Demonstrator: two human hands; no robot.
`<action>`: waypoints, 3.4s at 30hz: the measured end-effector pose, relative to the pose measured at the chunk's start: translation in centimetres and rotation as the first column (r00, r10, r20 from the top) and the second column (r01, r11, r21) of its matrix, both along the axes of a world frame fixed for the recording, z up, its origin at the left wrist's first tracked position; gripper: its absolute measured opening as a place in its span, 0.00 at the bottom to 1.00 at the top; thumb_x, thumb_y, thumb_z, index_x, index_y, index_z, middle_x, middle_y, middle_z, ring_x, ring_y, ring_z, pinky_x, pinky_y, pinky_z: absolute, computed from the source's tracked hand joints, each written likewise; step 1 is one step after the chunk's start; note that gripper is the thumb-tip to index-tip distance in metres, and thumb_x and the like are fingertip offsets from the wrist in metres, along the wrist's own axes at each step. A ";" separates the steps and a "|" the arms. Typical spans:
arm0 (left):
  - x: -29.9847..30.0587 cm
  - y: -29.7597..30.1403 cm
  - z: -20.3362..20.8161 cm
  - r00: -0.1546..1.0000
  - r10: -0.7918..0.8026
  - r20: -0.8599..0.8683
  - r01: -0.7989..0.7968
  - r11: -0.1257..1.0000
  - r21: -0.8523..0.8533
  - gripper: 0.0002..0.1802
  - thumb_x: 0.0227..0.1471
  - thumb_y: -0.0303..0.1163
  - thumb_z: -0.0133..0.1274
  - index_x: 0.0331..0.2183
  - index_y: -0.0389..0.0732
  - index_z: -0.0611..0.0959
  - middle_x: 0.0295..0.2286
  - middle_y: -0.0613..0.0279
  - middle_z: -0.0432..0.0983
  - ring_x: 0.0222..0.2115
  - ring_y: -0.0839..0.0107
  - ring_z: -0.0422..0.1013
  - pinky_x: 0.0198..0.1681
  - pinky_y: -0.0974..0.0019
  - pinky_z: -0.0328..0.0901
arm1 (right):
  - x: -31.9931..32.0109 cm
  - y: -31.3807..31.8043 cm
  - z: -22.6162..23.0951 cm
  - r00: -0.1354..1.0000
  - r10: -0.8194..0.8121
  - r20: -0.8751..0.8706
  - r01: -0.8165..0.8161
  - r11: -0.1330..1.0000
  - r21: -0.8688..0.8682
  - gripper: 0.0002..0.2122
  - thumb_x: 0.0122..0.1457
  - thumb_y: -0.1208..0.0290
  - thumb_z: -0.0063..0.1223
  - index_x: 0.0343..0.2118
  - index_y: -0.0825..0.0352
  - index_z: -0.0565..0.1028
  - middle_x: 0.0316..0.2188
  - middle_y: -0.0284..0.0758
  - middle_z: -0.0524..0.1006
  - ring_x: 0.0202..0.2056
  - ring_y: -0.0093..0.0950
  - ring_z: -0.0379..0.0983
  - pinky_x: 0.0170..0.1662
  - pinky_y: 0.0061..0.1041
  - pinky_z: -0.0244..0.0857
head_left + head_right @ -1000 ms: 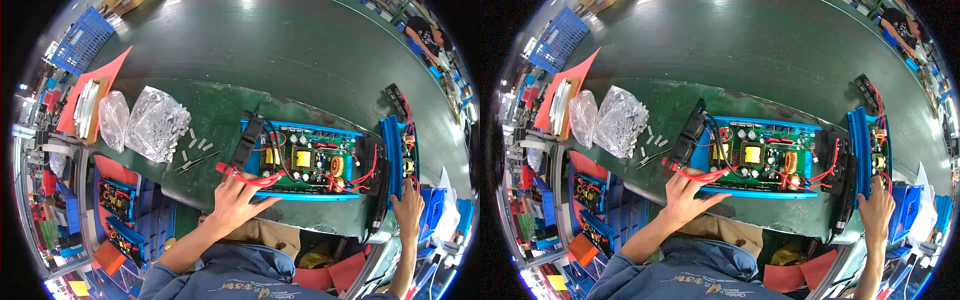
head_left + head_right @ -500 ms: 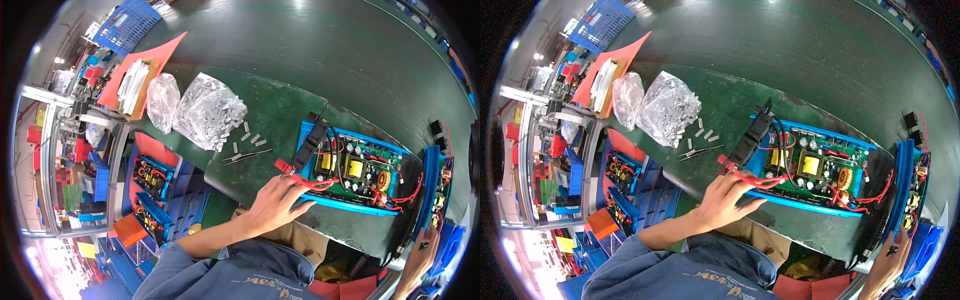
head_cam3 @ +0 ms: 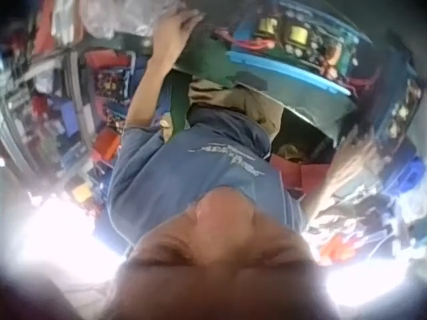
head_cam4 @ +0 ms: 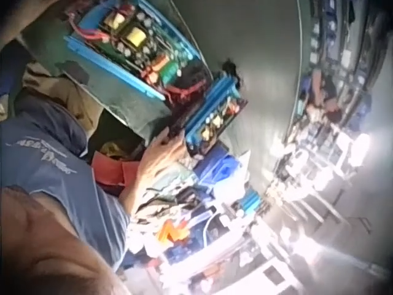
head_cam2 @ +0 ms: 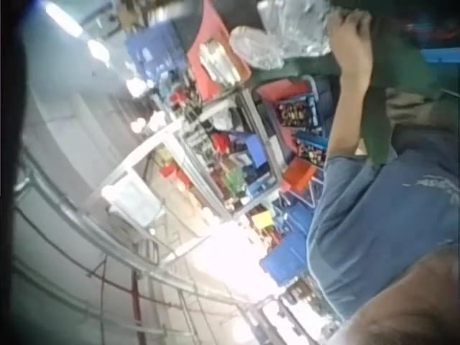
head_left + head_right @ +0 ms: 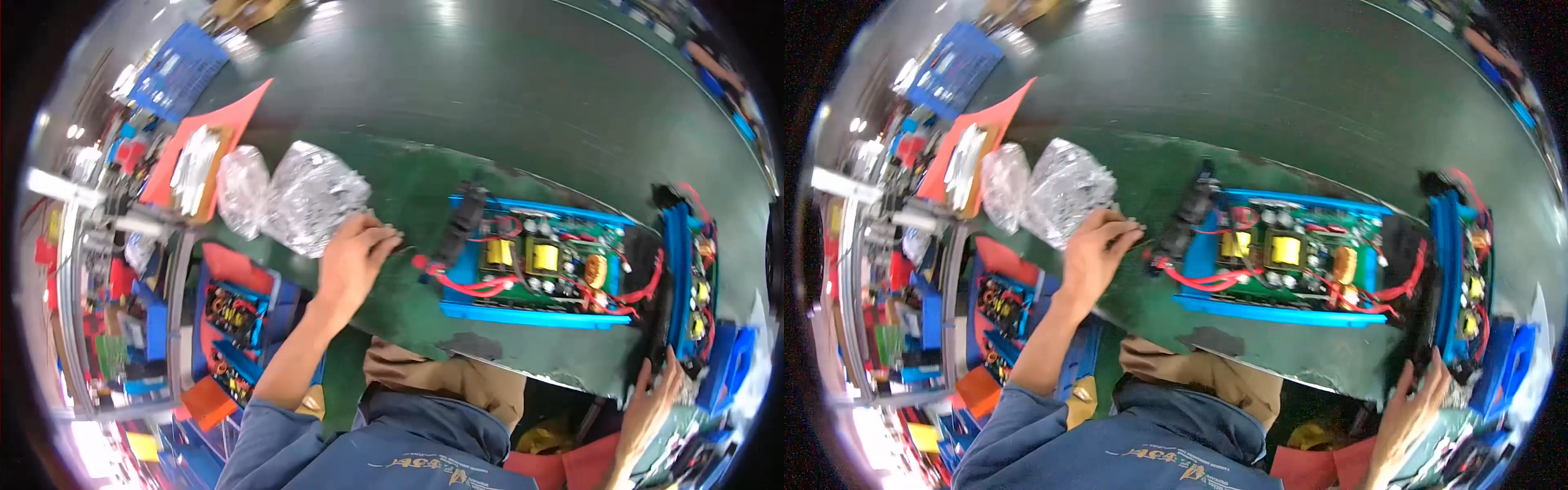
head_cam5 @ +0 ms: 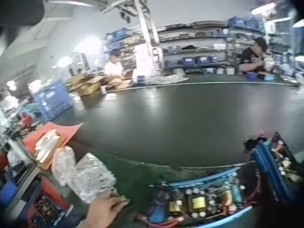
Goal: Assembling components and casing for power inverters at a manufacturing workstation.
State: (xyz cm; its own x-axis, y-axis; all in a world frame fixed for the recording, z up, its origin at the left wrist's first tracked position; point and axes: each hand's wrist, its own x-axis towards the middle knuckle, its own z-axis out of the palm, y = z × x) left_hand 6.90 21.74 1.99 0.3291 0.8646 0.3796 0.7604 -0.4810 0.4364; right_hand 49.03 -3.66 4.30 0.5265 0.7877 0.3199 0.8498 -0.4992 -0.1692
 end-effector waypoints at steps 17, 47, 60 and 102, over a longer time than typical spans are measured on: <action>5.5 -3.9 9.1 0.942 -0.018 0.335 0.064 0.990 -0.128 0.11 0.62 0.23 0.55 0.46 0.32 0.83 0.34 0.58 0.81 0.31 0.76 0.76 0.36 0.75 0.69 | -12.1 -10.7 -4.5 -0.049 -0.014 -0.999 0.355 0.934 -0.031 0.30 0.46 0.70 0.62 0.54 0.71 0.67 0.29 0.30 0.74 0.28 0.21 0.70 0.31 0.23 0.65; 17.2 -2.7 7.5 0.596 -0.674 -0.436 0.653 0.723 -0.226 0.05 0.46 0.21 0.63 0.29 0.33 0.84 0.58 0.54 0.72 0.58 0.54 0.69 0.60 0.57 0.62 | -16.2 -4.9 -5.5 -0.178 0.082 -0.981 -0.115 0.988 0.104 0.19 0.72 0.58 0.38 0.58 0.67 0.65 0.28 0.50 0.76 0.30 0.48 0.76 0.36 0.41 0.67; 16.0 -1.5 6.7 0.584 -0.770 -0.259 0.732 0.637 -0.242 0.07 0.44 0.24 0.63 0.29 0.35 0.82 0.57 0.52 0.71 0.53 0.50 0.70 0.54 0.51 0.67 | -16.3 -5.2 -6.7 -0.587 0.089 -0.805 -0.058 0.987 0.151 0.33 0.72 0.42 0.20 0.51 0.71 0.69 0.28 0.35 0.76 0.31 0.24 0.70 0.41 0.24 0.63; 13.1 -3.6 5.5 0.717 -0.670 -0.192 0.643 0.742 -0.188 0.15 0.48 0.26 0.61 0.41 0.38 0.84 0.57 0.52 0.72 0.60 0.57 0.67 0.66 0.48 0.55 | -15.3 -4.7 -4.6 -0.559 -0.111 -0.822 -0.165 0.986 -0.020 0.45 0.64 0.29 0.22 0.56 0.74 0.69 0.20 0.35 0.73 0.21 0.25 0.66 0.28 0.23 0.60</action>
State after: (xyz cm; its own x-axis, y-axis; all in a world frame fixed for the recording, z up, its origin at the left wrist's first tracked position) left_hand 20.01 18.14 7.47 0.8939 0.4260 0.1399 0.3533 -0.8613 0.3653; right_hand 33.74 -8.39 -0.33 -0.1646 0.7583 -0.6308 -0.5299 -0.6074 -0.5918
